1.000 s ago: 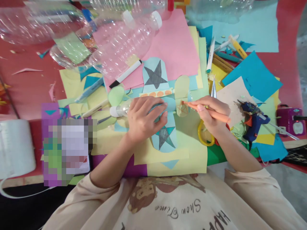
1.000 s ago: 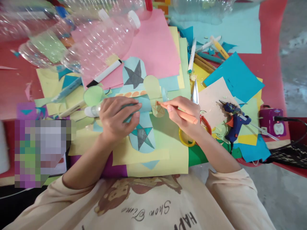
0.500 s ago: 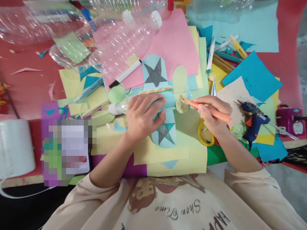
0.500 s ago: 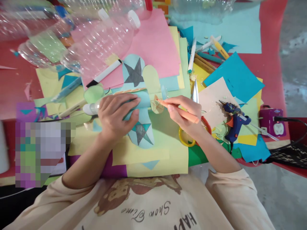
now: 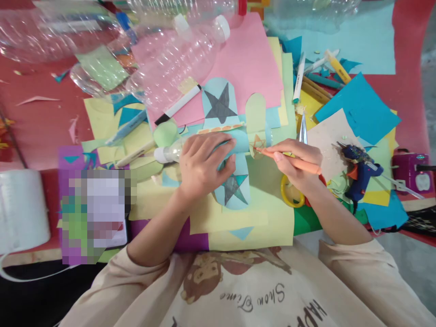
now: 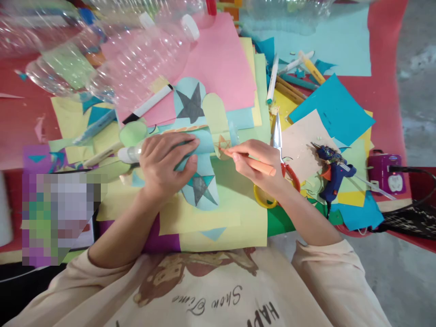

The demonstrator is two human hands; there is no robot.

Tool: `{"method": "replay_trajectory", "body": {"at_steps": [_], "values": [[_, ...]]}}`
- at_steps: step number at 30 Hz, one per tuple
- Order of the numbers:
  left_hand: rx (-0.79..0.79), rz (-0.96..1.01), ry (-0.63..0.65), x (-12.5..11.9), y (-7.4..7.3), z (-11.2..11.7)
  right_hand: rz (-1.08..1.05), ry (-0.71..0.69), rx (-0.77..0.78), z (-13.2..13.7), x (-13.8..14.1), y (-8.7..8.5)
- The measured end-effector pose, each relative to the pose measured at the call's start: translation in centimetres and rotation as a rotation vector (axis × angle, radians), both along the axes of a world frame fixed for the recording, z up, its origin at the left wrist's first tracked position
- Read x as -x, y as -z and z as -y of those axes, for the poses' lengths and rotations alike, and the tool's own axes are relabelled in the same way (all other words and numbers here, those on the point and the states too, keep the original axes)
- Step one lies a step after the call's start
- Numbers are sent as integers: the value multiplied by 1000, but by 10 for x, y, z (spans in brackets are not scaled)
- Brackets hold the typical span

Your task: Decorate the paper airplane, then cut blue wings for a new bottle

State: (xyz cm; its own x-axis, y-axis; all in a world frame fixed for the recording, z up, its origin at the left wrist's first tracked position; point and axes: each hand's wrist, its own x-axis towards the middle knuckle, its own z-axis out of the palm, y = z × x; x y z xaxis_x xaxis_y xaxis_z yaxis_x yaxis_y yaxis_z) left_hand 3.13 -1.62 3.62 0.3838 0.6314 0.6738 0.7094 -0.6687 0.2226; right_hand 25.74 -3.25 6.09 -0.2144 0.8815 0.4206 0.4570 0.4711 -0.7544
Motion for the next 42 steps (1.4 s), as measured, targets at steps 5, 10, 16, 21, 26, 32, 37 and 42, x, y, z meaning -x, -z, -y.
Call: {"method": "replay_trajectory", "body": {"at_steps": [5,10,16,21,26,32,37,42], "values": [[9,22,9,0,1,0,-19,44,-10,-1,0,0],[10,4,7,0,2,0,-7,28,-14,-1,1,0],[11,-28,-15,1,3,0,-9,31,-11,-1,0,1],[-10,-8,2,0,2,-1,-18,49,-7,-1,0,2],[-26,-13,-6,-1,0,-1,7,0,-11,-1,0,0],[-15,-14,-10,0,2,0,-28,61,-10,-1,-1,2],[20,9,1,-1,1,0,-5,49,-8,0,-1,2],[18,-7,-7,0,1,0,4,48,-6,0,0,2]]}}
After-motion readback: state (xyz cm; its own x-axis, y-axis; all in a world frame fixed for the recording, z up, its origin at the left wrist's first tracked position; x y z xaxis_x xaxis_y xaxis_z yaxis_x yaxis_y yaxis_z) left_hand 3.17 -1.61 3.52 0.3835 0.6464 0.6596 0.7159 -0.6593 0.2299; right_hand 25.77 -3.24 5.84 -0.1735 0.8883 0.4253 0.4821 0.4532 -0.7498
